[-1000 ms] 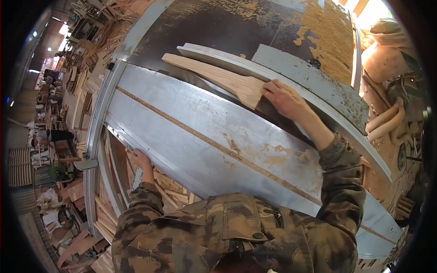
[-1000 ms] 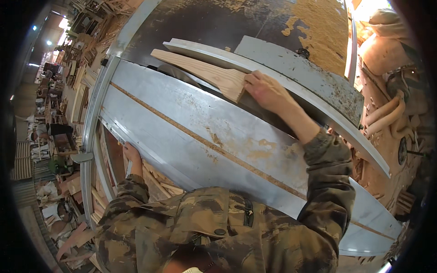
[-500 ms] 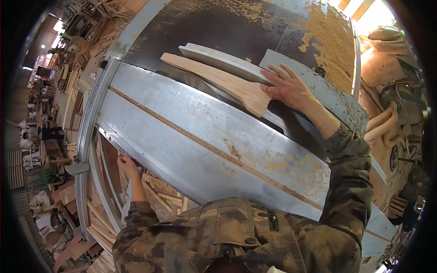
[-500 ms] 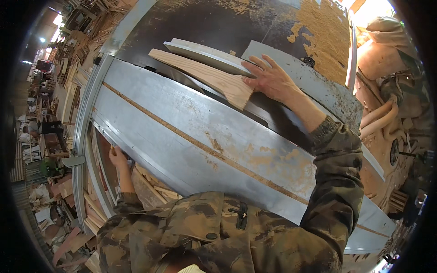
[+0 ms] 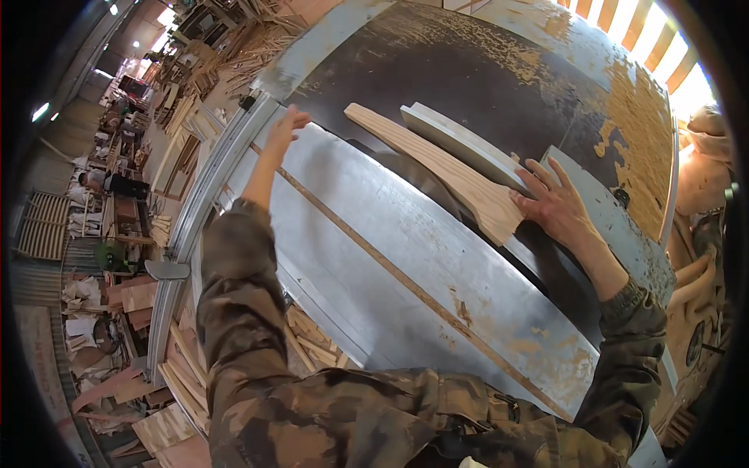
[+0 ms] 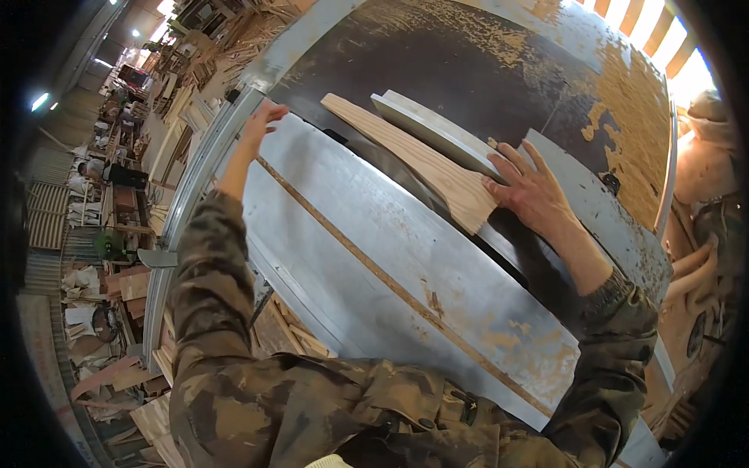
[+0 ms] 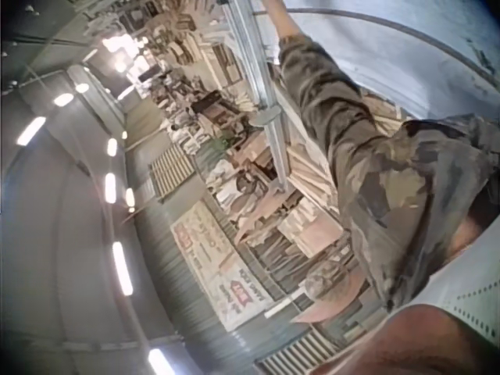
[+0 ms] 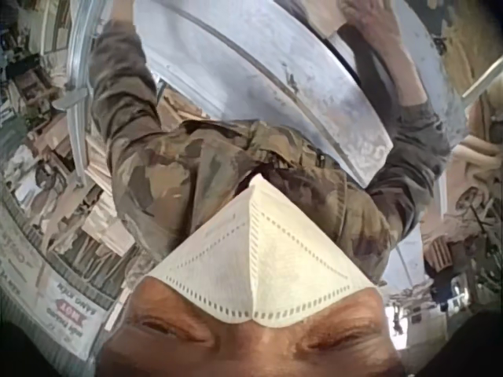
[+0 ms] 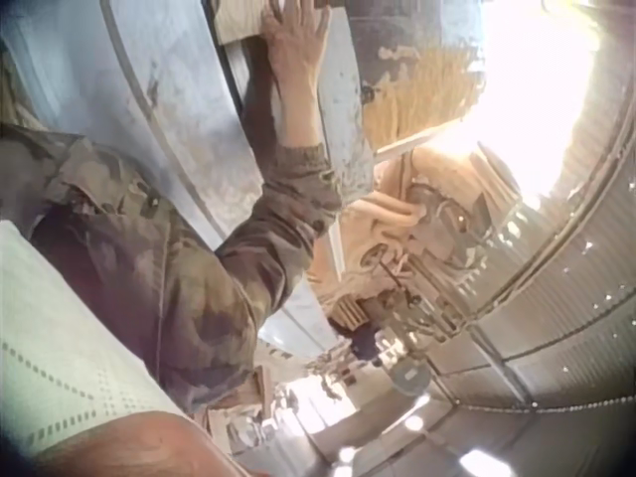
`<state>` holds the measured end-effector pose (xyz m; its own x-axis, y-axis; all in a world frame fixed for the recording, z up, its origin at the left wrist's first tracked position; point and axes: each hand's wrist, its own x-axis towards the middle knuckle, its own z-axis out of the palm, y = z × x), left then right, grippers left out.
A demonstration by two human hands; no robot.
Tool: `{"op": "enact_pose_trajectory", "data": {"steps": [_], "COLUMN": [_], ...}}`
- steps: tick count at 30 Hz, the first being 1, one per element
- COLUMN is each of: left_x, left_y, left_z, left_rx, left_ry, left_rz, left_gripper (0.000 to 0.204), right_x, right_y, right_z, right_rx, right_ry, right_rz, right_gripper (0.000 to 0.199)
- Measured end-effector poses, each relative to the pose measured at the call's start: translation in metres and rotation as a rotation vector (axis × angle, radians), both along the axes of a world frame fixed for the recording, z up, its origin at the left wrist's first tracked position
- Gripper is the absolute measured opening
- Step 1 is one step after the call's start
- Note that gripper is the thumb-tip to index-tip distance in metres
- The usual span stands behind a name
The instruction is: The person picks up wooden furniture legs from a pile, shapes them using a sliding table saw, and places the cut pieces onto a stack.
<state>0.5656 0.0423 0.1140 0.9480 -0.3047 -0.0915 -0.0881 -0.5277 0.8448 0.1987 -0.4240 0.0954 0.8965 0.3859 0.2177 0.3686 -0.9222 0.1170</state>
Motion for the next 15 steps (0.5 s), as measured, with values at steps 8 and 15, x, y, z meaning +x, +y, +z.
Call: {"op": "enact_pose_trajectory", "data": {"steps": [8,15], "left_x": [0.035,0.039], "left_y": [-0.079,-0.064], "left_z": [-0.035,-0.043], "left_rx": [0.111,0.101], "left_ry": [0.173,0.245], "left_rz": [-0.176,-0.220], "left_gripper": [0.102,0.095], "right_x": [-0.006,0.005], "right_y": [-0.008,-0.006], "right_z": [-0.004,-0.003], "right_rx": [0.013,0.008], "right_ry": [-0.008,-0.072], "right_rz": [-0.021,-0.009], "right_gripper": [0.024,0.021]}}
